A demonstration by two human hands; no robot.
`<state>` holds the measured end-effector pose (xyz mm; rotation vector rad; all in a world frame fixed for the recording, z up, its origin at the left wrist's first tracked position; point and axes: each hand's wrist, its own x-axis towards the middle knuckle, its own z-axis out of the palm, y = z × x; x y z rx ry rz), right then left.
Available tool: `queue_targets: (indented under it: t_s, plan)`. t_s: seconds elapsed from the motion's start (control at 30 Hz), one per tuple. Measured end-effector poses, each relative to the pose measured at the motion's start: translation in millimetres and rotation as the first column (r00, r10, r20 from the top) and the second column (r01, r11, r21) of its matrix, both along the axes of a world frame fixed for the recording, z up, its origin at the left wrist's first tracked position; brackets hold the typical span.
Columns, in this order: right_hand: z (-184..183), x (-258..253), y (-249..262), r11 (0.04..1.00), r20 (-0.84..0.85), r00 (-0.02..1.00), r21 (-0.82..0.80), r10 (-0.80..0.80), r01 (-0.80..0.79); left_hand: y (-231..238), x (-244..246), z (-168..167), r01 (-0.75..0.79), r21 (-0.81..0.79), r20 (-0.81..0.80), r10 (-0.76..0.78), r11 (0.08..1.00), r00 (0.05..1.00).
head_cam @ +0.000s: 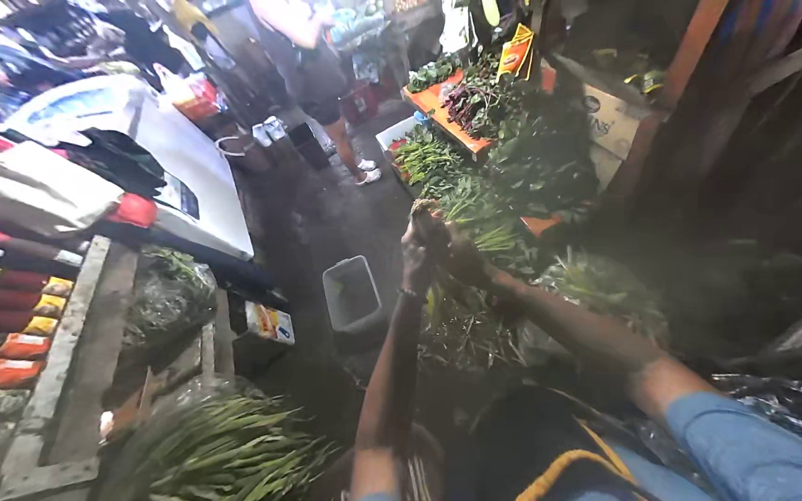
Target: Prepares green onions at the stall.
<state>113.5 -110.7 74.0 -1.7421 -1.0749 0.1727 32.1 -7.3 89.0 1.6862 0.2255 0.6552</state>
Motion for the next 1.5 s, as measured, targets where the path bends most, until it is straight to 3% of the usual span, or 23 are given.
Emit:
queue_targets:
  t_s: [0.1,0.23,0.33,0.43,0.53,0.63,0.8,0.9,1.03,1.13,1.2,1.27,1.33,1.5]
  plan:
    - [2.3,4.0,-7.9,0.998,0.073,0.997,0.058,-0.004,0.0,-1.4,1.1,7.6,0.037,0.035,-0.024,-0.036,0.999,0.999]
    - [10.5,23.6,-25.1,0.988,0.107,0.984,0.046,0.141,-0.146,5.8,-8.6,15.2,0.139,0.168,-0.097,-0.124,0.976,0.988]
    - [7.9,48.4,-36.1,0.974,0.154,0.964,0.031,0.218,-0.225,26.1,-16.0,4.9,0.25,0.087,-0.082,-0.243,0.964,0.967]
    - [-21.6,97.7,-51.1,0.97,0.132,0.971,0.112,0.2,-0.215,59.3,-35.1,-5.0,0.227,0.094,-0.163,-0.21,0.969,0.964]
    - [-19.0,137.0,-74.6,0.953,-0.136,0.97,0.255,0.2,-0.161,83.0,-53.8,-5.8,0.108,0.009,-0.185,-0.104,0.994,0.977]
    - [22.9,141.6,-96.3,0.975,-0.56,0.818,0.223,0.134,-0.008,72.4,-51.5,1.9,-0.029,-0.054,-0.211,0.017,0.998,0.977]
    - [38.2,129.7,-72.8,0.955,-0.745,0.642,0.288,0.181,0.065,28.0,-22.4,-13.6,0.083,-0.048,-0.249,-0.092,0.995,0.964]
    - [46.5,108.3,-51.0,0.951,-0.743,0.639,0.303,0.197,0.059,-3.6,-1.2,-18.2,0.111,0.045,-0.326,-0.09,0.993,0.941]
    - [61.1,75.4,-26.2,0.938,-0.711,0.679,0.334,0.185,0.093,-22.0,18.2,-22.9,0.009,0.169,-0.372,0.055,0.986,0.927]
    - [55.1,63.3,-20.9,0.909,-0.538,0.806,0.417,0.246,0.0,-18.6,17.5,-21.2,-0.024,0.164,-0.279,0.07,0.986,0.958]
    - [41.7,64.8,-26.4,0.936,-0.277,0.924,0.307,0.263,-0.174,-11.9,14.1,-20.3,-0.006,0.096,-0.167,0.022,0.995,0.986]
    - [28.7,62.1,-33.5,0.968,-0.157,0.956,0.085,0.248,-0.237,-2.5,10.4,-15.8,0.04,0.049,-0.107,-0.034,0.998,0.994]
    - [19.0,55.8,-36.9,0.97,-0.211,0.95,-0.027,0.23,-0.241,4.0,8.6,-9.3,0.062,0.09,-0.108,-0.052,0.994,0.993]
    - [18.0,45.5,-40.9,0.968,-0.279,0.929,0.0,0.242,-0.252,-4.4,11.9,7.6,0.124,0.371,-0.318,0.0,0.92,0.948]
